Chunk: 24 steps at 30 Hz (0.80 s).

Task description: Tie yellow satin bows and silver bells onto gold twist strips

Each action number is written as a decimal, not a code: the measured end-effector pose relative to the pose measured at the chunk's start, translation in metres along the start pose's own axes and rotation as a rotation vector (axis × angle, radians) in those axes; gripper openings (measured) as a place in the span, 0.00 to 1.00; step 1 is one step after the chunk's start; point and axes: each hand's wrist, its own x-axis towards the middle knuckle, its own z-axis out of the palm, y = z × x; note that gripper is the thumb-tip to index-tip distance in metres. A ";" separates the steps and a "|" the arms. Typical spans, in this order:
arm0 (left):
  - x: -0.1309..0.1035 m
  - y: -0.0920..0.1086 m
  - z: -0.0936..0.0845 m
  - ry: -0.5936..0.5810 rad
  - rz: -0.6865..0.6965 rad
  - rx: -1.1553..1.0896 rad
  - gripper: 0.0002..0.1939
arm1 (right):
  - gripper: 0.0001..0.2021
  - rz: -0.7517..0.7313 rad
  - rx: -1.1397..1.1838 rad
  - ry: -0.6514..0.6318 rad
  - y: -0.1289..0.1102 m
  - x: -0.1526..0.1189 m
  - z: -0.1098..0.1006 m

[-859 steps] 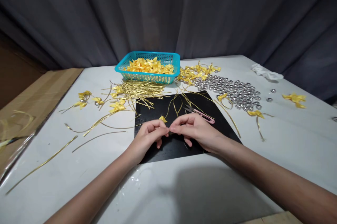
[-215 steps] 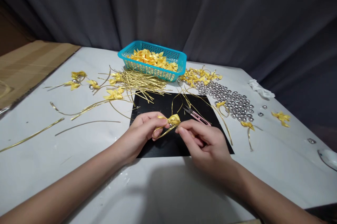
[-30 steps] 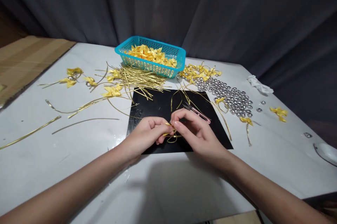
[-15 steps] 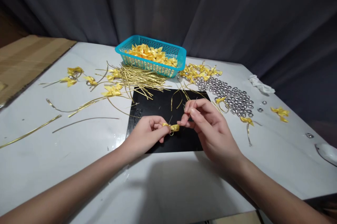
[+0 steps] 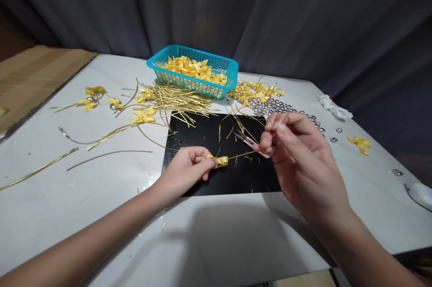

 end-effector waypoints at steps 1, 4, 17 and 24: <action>0.000 0.000 0.000 0.003 -0.001 0.003 0.08 | 0.05 -0.009 -0.005 0.010 -0.003 0.000 -0.001; 0.000 -0.001 0.000 0.012 -0.008 0.006 0.08 | 0.06 -0.024 0.015 0.029 -0.011 -0.002 -0.003; 0.002 0.001 0.001 0.009 -0.011 -0.017 0.08 | 0.09 0.053 0.072 0.060 -0.027 -0.007 -0.007; 0.002 0.000 0.001 0.011 0.005 -0.003 0.08 | 0.09 0.119 0.054 0.068 -0.030 -0.006 -0.007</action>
